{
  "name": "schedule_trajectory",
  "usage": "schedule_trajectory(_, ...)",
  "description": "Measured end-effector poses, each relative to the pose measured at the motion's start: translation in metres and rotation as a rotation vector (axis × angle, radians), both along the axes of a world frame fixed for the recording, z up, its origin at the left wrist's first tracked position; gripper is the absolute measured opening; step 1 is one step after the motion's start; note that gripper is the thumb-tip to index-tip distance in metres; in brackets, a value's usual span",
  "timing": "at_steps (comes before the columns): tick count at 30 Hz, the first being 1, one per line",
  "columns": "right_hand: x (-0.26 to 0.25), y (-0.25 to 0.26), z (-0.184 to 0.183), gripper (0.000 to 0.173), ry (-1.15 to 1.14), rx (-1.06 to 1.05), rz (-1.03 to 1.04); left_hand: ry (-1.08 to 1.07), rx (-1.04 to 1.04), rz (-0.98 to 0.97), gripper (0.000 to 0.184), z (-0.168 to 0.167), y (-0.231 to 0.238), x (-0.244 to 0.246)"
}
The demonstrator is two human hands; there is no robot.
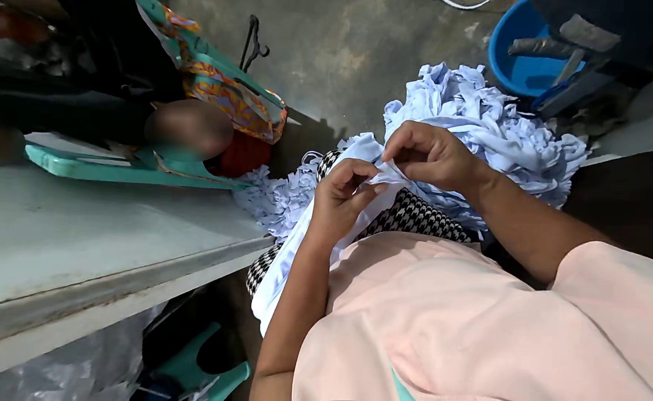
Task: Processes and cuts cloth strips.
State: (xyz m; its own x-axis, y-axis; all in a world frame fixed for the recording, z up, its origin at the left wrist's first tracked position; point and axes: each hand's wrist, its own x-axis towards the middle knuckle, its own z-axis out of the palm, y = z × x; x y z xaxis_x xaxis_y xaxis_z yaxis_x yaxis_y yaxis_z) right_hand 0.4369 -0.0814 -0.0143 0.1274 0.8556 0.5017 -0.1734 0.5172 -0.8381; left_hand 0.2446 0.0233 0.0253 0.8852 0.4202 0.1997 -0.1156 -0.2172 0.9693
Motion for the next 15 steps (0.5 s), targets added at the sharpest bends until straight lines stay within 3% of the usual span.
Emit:
schedule_trajectory(9,-0.001,-0.003,0.014,0.020,-0.116,-0.003,-0.028,0.020,0.008,0.079,0.031,0.006,-0.004,0.004)
schedule_trajectory(13,-0.003,-0.003,0.020,0.044,-0.289,-0.016,-0.064,0.052,0.093,0.130,0.033,0.006,-0.001,0.007)
schedule_trajectory(15,-0.001,0.000,0.025,0.034,-0.374,-0.025,-0.140,0.120,0.047,0.098,0.030,0.009,0.001,0.006)
